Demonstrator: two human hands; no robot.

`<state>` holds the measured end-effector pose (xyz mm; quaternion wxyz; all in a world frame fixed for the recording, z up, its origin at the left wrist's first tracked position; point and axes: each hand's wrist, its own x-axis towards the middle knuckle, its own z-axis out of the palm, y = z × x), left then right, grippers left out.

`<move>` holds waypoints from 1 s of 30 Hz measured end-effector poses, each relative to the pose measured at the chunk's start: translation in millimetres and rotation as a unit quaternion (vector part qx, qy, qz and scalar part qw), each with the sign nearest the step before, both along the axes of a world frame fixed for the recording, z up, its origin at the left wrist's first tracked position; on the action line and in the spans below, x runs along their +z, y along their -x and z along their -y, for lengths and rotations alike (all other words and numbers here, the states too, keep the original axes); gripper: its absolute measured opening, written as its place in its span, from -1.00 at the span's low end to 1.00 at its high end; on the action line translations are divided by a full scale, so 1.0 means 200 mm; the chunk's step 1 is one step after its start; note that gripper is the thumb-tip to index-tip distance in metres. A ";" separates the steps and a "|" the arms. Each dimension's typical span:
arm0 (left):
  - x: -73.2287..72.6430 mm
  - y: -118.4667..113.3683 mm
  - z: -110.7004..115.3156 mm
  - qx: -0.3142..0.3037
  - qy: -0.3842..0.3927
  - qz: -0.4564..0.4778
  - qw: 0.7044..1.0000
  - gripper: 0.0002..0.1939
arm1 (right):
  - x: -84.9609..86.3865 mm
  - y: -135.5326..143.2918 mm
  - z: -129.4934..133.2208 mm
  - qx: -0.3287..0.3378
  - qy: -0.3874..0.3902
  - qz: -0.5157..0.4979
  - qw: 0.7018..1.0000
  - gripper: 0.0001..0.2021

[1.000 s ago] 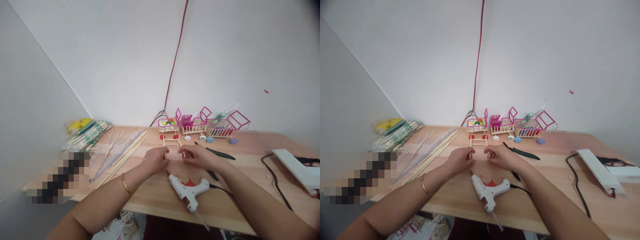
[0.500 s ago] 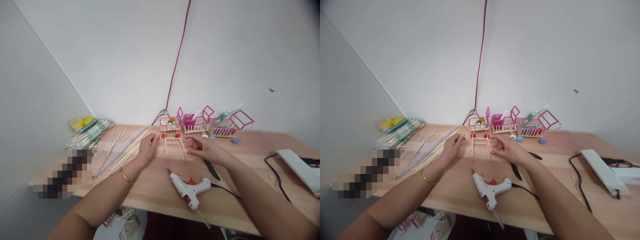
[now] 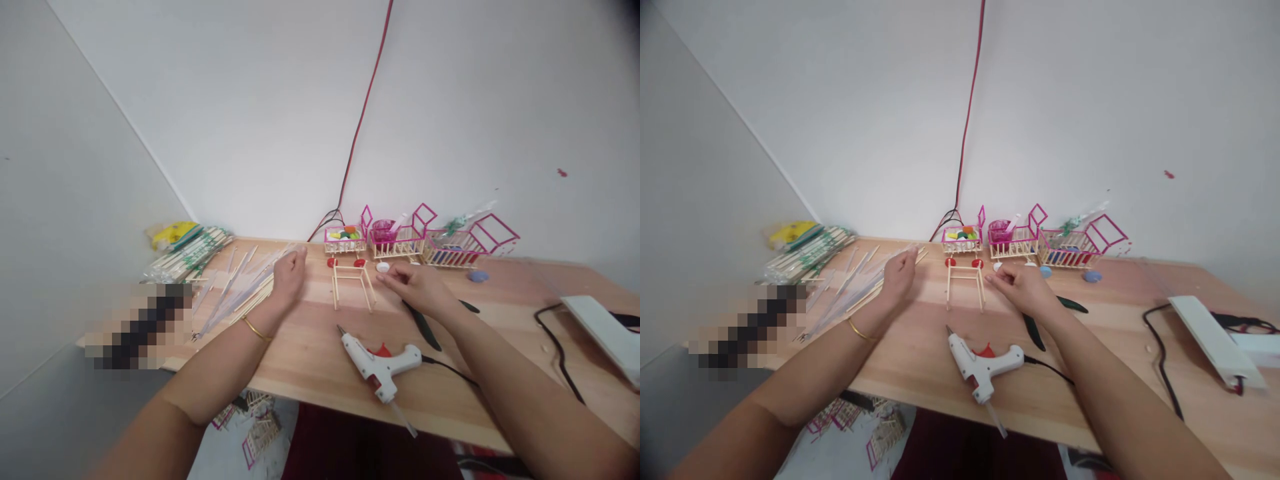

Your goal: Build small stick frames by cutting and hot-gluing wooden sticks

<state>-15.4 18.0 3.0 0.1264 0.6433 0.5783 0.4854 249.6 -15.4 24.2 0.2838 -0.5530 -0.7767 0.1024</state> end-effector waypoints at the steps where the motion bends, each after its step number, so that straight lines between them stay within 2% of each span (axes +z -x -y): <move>1: 0.01 0.01 -0.01 0.016 -0.005 0.014 1.000 -0.48 | -0.01 0.00 0.00 -0.005 -0.017 0.010 1.000 -0.61; 8: 0.01 0.16 -0.13 0.128 -0.057 0.090 0.986 -0.51 | -0.04 -0.02 -0.02 -0.024 -0.068 0.018 0.997 -0.58; 10: 0.00 0.21 -0.17 0.163 -0.080 0.097 0.979 -0.56 | -0.05 -0.03 -0.03 -0.027 -0.078 0.019 0.996 -0.58; 12: -0.01 0.25 -0.20 0.189 -0.094 0.072 0.975 -0.69 | -0.06 -0.03 -0.04 -0.024 -0.083 0.025 0.996 -0.58; 14: -0.01 0.27 -0.21 0.174 -0.046 -0.013 0.984 -0.80 | -0.07 -0.03 -0.04 -0.016 -0.086 0.033 0.996 -0.58; 16: -0.03 0.26 -0.21 0.131 0.043 -0.130 0.982 -0.82 | -0.09 -0.04 -0.05 -0.009 -0.094 0.041 0.995 -0.58; 18: -0.04 0.23 -0.20 0.092 0.121 -0.240 0.959 -0.80 | -0.10 -0.04 -0.06 -0.008 -0.107 0.043 0.993 -0.58; 21: -0.06 0.18 -0.18 0.072 0.153 -0.363 0.916 -0.77 | -0.12 -0.04 -0.07 -0.001 -0.121 0.037 0.992 -0.59; 24: -0.07 0.15 -0.17 0.071 0.143 -0.404 0.901 -0.75 | -0.12 -0.04 -0.07 0.010 -0.122 0.030 0.992 -0.62; 30: -0.04 0.16 -0.16 0.087 0.131 -0.387 0.909 -0.70 | -0.12 -0.04 -0.07 0.010 -0.119 0.030 0.992 -0.64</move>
